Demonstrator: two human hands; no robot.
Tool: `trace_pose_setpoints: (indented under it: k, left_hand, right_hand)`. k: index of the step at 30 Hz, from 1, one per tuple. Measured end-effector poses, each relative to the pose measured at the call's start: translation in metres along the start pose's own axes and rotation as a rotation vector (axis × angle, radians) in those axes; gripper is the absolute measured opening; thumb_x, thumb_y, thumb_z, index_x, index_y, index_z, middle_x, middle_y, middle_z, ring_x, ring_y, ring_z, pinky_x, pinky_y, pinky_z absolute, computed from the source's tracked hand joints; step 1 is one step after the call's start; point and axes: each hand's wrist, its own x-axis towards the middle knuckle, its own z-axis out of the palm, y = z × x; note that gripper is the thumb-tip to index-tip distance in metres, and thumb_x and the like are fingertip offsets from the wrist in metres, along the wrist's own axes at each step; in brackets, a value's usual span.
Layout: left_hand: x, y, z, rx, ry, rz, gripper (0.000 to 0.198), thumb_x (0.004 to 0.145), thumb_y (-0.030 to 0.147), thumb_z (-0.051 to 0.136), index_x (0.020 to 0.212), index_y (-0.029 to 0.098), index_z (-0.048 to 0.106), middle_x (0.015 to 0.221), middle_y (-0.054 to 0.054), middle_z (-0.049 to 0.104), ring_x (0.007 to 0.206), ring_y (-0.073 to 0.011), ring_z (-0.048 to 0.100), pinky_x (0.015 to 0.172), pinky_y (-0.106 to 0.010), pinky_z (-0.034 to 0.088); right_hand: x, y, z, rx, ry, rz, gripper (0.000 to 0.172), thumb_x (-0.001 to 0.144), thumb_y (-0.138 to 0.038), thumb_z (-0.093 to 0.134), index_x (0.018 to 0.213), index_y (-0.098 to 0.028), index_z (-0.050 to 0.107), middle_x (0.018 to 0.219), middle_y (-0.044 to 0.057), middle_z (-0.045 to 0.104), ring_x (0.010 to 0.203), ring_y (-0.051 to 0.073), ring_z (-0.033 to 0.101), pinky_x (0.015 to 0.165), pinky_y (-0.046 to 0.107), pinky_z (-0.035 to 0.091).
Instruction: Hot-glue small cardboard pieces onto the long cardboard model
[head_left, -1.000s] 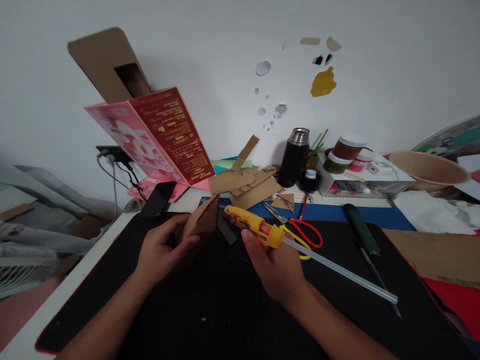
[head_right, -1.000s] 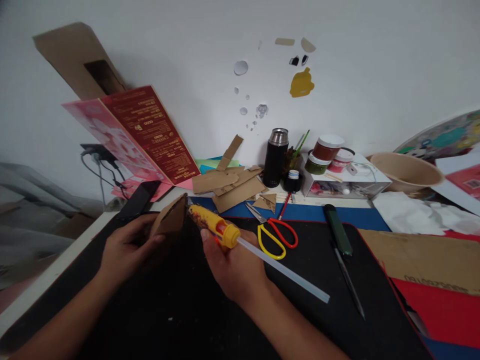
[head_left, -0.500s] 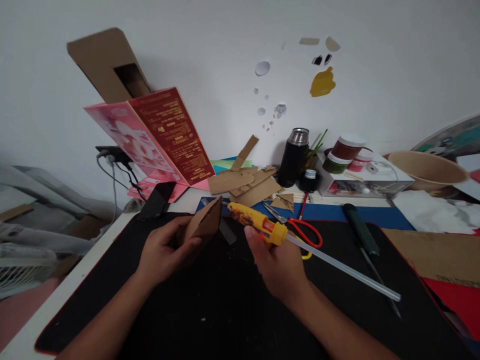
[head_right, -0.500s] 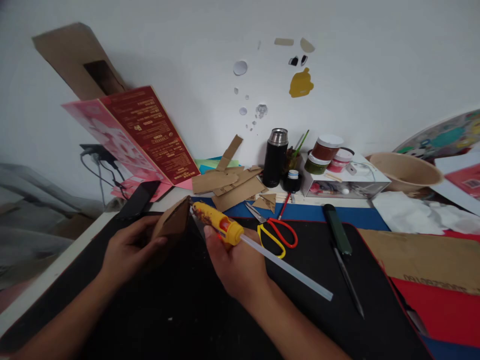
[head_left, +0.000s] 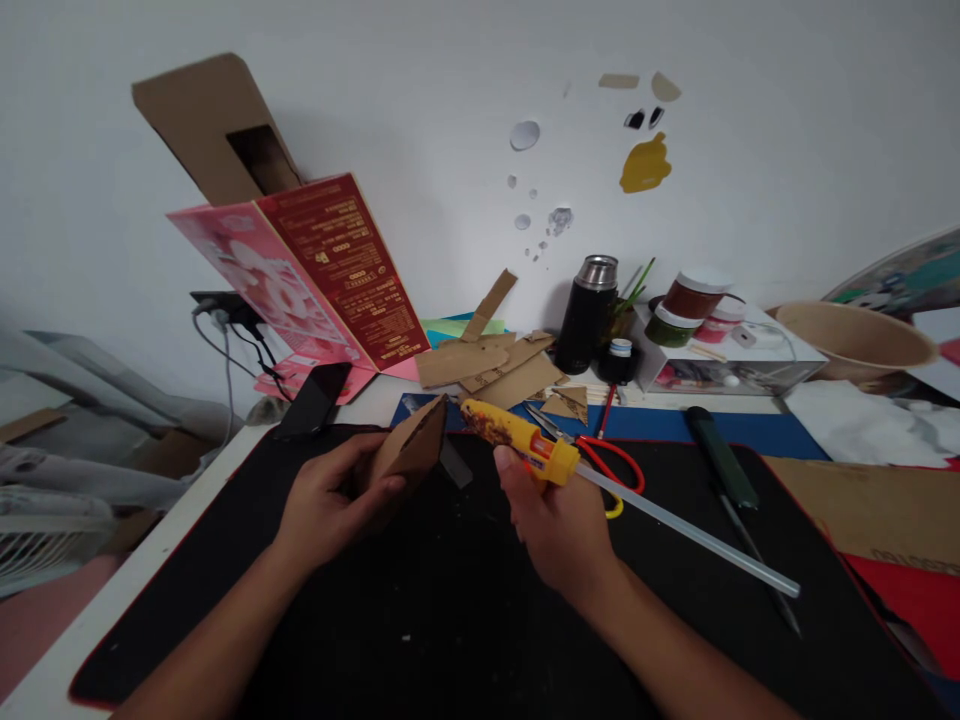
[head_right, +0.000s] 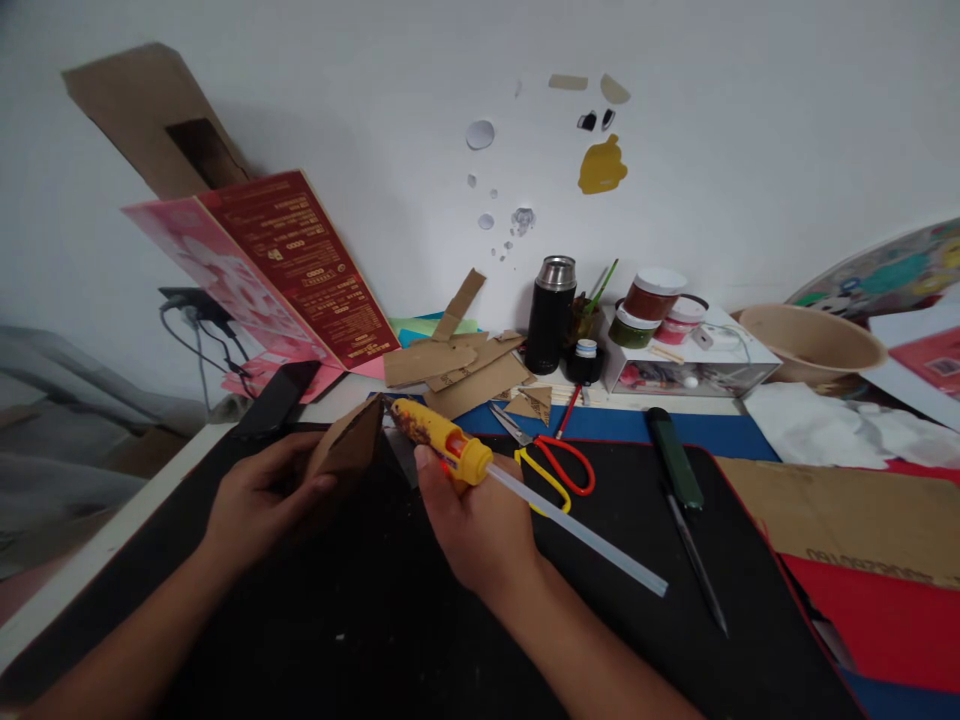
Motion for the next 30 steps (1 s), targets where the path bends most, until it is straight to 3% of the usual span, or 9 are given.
trace_pose_setpoints:
  k: [11,20,30]
  left_hand:
    - [-0.0009,-0.0023,-0.0003,-0.001,0.04,-0.006,0.037,0.085,0.054,0.069,0.105,0.023,0.075,0.089,-0.004,0.083,0.071,-0.0237,0.076,0.062,-0.03,0.059]
    - [-0.0008,-0.0044,-0.0013,0.009,0.074,-0.053,0.039,0.084,0.056,0.068,0.104,0.024,0.075,0.093,-0.005,0.084,0.075,-0.0249,0.077,0.067,-0.032,0.06]
    - [-0.0017,-0.0088,-0.0013,0.009,0.127,-0.056,0.042,0.084,0.057,0.069,0.106,0.021,0.074,0.096,-0.005,0.084,0.08,-0.0252,0.078,0.07,-0.031,0.06]
  right_hand:
    - [0.0009,-0.0014,-0.0004,-0.008,-0.03,-0.024,0.04,0.103,-0.04,0.056,0.067,-0.023,0.065,0.041,-0.006,0.045,0.04,0.015,0.055,0.046,0.025,0.046]
    - [-0.0013,0.0,0.0011,-0.154,-0.034,-0.161,0.034,0.103,-0.036,0.054,0.076,-0.023,0.07,0.061,0.002,0.07,0.055,0.019,0.068,0.056,0.028,0.053]
    - [-0.0031,0.0013,0.0039,-0.171,-0.051,-0.209,0.032,0.102,-0.032,0.055,0.073,-0.024,0.067,0.055,-0.001,0.062,0.049,0.016,0.06,0.053,0.028,0.048]
